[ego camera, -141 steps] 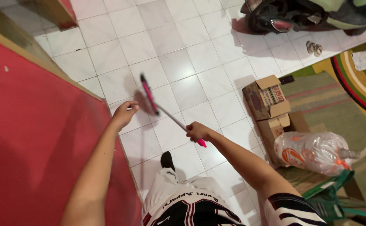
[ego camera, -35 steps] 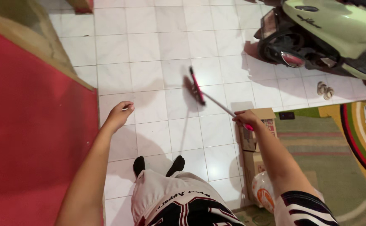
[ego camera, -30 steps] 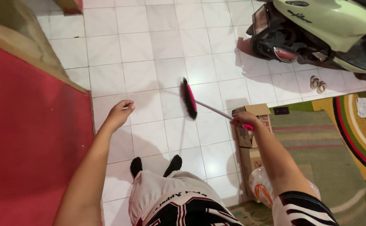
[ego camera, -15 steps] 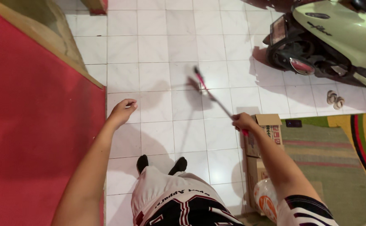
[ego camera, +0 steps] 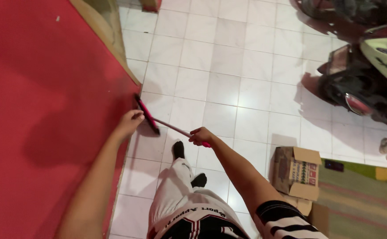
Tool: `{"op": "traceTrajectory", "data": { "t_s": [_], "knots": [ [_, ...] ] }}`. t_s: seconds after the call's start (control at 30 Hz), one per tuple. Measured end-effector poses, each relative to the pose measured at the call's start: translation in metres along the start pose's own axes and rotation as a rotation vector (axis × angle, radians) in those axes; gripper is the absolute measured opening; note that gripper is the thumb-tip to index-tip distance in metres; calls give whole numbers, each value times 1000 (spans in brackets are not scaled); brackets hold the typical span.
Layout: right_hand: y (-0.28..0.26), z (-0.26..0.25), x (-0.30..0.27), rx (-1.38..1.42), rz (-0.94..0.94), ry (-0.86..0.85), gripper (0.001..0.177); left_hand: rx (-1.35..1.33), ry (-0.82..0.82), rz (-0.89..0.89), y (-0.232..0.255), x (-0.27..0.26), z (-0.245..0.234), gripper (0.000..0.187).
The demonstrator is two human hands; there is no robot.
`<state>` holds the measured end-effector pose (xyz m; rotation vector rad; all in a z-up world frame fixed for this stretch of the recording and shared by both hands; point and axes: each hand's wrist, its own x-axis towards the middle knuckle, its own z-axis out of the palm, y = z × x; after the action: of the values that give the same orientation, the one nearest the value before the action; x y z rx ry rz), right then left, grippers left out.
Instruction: The person sweeps the tiled floor using a broom, moving around a motorcycle and several cardboard boxes.
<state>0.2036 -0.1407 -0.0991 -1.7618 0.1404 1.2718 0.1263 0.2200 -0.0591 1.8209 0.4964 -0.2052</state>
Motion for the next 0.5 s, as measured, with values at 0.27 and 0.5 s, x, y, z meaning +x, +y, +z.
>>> {"op": "traceTrajectory", "data": {
  "t_s": [0.27,0.5],
  "knots": [
    [5,-120,39,12,83,228,33,108,38,-54,1,28,-28,42],
    [-34,-185,25,-562,234,462,19,132,12,3,35,95,-39,41]
  ]
}}
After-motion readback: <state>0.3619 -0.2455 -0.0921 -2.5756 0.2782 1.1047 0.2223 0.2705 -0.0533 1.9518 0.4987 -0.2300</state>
